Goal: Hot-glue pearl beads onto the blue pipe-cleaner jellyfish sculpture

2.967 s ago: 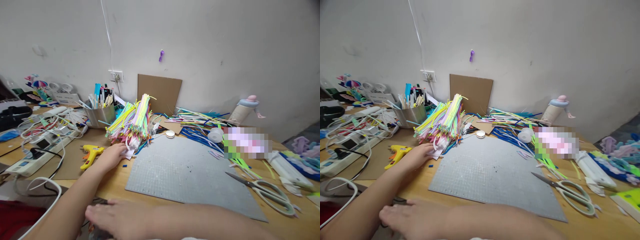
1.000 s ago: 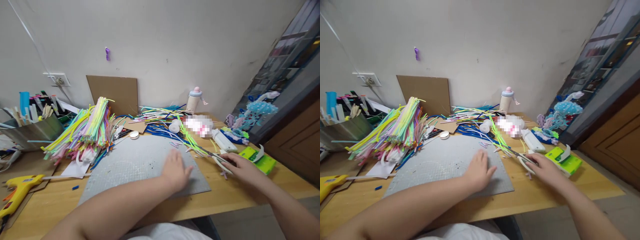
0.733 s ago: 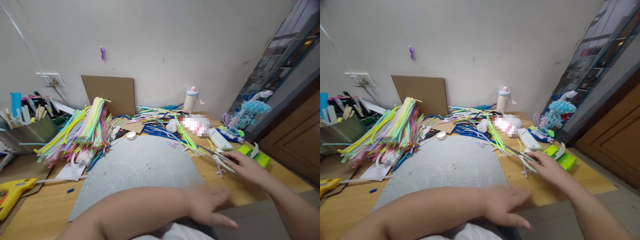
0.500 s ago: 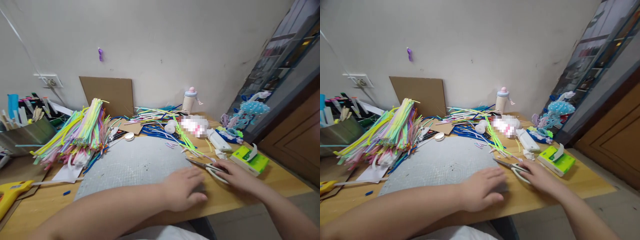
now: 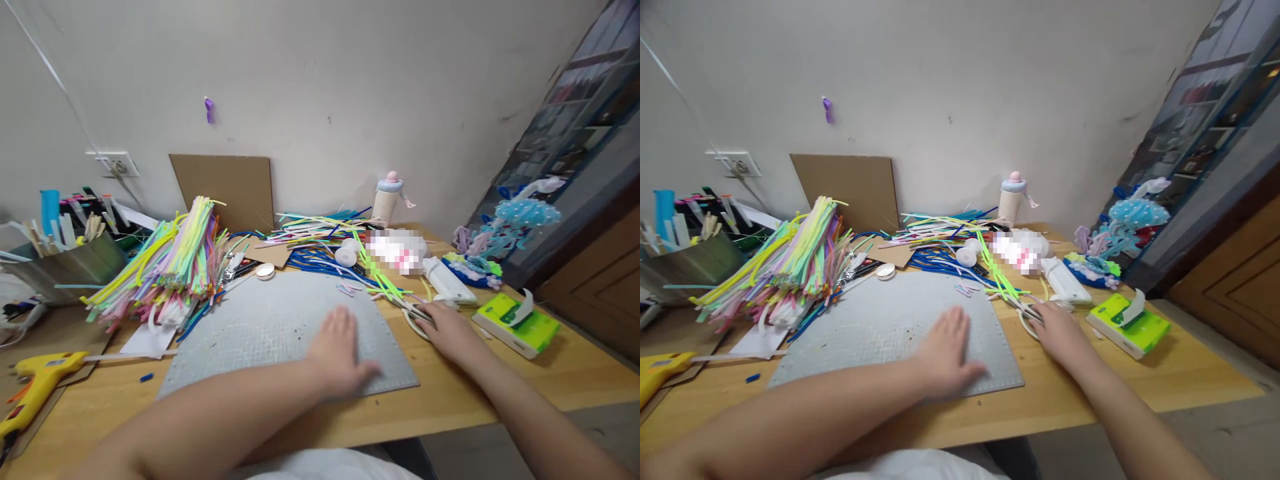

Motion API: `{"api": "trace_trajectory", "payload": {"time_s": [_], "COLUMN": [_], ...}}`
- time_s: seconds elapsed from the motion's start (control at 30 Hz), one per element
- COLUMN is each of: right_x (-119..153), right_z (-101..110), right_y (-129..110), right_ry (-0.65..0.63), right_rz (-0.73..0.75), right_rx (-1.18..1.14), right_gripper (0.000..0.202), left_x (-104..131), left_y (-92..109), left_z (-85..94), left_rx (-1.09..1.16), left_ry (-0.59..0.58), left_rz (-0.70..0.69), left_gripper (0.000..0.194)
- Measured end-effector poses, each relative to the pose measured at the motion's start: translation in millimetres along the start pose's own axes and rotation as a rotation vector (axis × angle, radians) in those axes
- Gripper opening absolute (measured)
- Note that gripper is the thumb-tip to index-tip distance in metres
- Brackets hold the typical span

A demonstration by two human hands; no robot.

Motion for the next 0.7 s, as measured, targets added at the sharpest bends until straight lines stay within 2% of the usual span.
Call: {"api": "trace_trajectory", "payload": {"time_s": [0.03,0.1,0.13,0.17,0.2,0.23,0.3,0.33,0.4,0.47,0.5,0.57,0.6,0.63,0.7], "right_x": [-0.2,0.0,1.0,3.0,6.3,10.9,23.6,31.3,46.9,59.6,64.0,68.5,69.3,69.8,71.5], "right_z": [-0.5,-0.7,0.0,1.4,3.5,6.2,12.7,16.5,24.6,32.7,36.6,45.0,49.8,55.0,65.0], "right_y": [0.1,0.9,1.4,1.9,2.5,3.4,6.3,8.5,13.2,15.4,14.2,4.6,-4.4,-16.4,-49.1], "right_ry": [0.003,0.004,0.006,0.011,0.019,0.031,0.056,0.077,0.131,0.180,0.197,0.217,0.228,0.239,0.232], "right_rz": [0.003,0.018,0.030,0.044,0.058,0.071,0.090,0.099,0.119,0.146,0.157,0.178,0.188,0.204,0.250], "right_rx": [0.003,0.004,0.002,-0.001,-0.004,-0.006,-0.008,-0.011,-0.024,-0.044,-0.054,-0.076,-0.093,-0.115,-0.190], "right_gripper": [0.033,0.036,0.037,0.039,0.040,0.041,0.041,0.040,0.039,0.039,0.038,0.038,0.037,0.037,0.035], "left_x": [0.8,8.5,15.0,19.3,20.1,18.3,17.8,22.4,36.7,52.4,58.7,66.3,67.0,65.7,60.0], "left_y": [28.0,81.5,99.5,106.6,102.3,87.0,31.5,1.8,-48.7,-74.6,-75.5,-55.8,-37.4,-14.3,32.1], "left_z": [-6.2,-12.6,-10.9,-4.5,4.6,14.7,33.2,41.7,51.8,50.1,45.4,31.8,24.1,16.1,6.0], "left_rx": [0.069,0.256,0.344,0.400,0.415,0.389,0.201,0.158,0.100,0.059,0.047,0.053,0.076,0.178,0.566], "left_ry": [-0.047,-0.207,-0.296,-0.303,-0.240,-0.139,0.026,0.086,0.167,0.178,0.164,0.117,0.074,0.000,-0.178], "left_rz": [-0.127,-0.511,-0.703,-0.801,-0.784,-0.650,-0.191,-0.029,0.189,0.297,0.302,0.257,0.196,0.077,-0.152], "left_gripper": [0.097,0.088,0.082,0.076,0.070,0.066,0.061,0.062,0.070,0.077,0.080,0.084,0.084,0.087,0.086]}}
Point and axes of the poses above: each hand's wrist, its own x-axis away from the middle knuckle, its own z-axis out of the back of the hand, y = z × x, the point moved 4 cm from there along -x, towards the middle knuckle, and after that the axes turned 2 degrees about x, right-handed, at the moved point
